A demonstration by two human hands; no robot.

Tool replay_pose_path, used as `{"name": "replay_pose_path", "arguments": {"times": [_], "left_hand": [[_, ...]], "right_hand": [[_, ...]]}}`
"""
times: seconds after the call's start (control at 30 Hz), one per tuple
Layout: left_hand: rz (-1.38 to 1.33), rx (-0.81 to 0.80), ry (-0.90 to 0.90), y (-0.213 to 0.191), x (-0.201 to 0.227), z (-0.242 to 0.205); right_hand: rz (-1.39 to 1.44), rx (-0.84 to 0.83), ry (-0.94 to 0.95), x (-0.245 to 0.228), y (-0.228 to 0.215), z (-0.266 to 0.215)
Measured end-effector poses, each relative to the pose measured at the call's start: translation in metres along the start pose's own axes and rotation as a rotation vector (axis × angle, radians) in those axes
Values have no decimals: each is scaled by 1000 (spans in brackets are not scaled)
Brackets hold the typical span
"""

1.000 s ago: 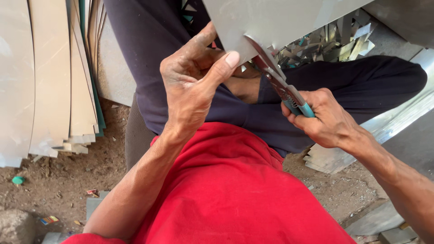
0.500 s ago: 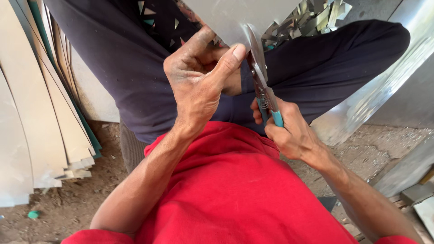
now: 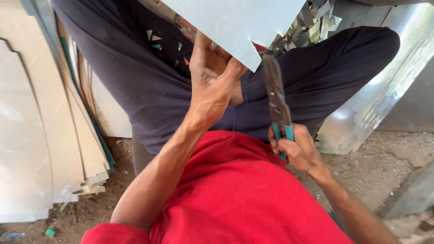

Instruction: The person sits cross-legged on the ground and uses tin snips to cut a large sheet of metal into smaller pieces. They repeatedly position the snips along the edge of the metal sheet, cut off small sections, and drop the cut pieces onto a growing pile on the ground.

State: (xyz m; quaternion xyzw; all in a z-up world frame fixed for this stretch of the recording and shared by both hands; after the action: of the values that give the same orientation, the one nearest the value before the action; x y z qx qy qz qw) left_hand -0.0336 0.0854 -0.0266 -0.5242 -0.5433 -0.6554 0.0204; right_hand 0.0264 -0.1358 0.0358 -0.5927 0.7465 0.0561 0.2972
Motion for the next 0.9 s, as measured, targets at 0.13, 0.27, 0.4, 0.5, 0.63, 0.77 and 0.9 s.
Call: {"name": "replay_pose_path", "arguments": {"times": [0.13, 0.27, 0.4, 0.5, 0.63, 0.77, 0.9], "left_hand": [[284, -294, 234, -2, 39, 12], [1003, -239, 542, 4, 65, 19], [801, -413, 127, -4, 63, 34], [516, -294, -203, -11, 56, 39], [402, -234, -271, 13, 1, 30], [449, -297, -339, 65, -55, 6], [305, -333, -374, 88, -63, -4]], "right_hand": [[184, 58, 14, 36, 2, -11], [337, 104, -9, 58, 10, -15], [371, 159, -32, 67, 11, -20], [406, 213, -29, 72, 9, -28], [407, 241, -28, 68, 4, -25], [512, 202, 45, 57, -1, -22], [509, 208, 62, 47, -4, -20]]}}
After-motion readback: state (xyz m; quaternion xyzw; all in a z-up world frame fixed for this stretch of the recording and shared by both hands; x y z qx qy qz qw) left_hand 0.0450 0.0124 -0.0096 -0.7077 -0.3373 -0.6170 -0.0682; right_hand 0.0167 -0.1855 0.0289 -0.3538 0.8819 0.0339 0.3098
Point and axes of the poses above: each hand's wrist, its own z-axis towards the middle knuckle, its own y-axis out of the palm, x = y × z, the point moved 5 cm from there along z, towards the middle knuckle, and after that the axes turned 7 degrees about y, right-handed, at the moved point
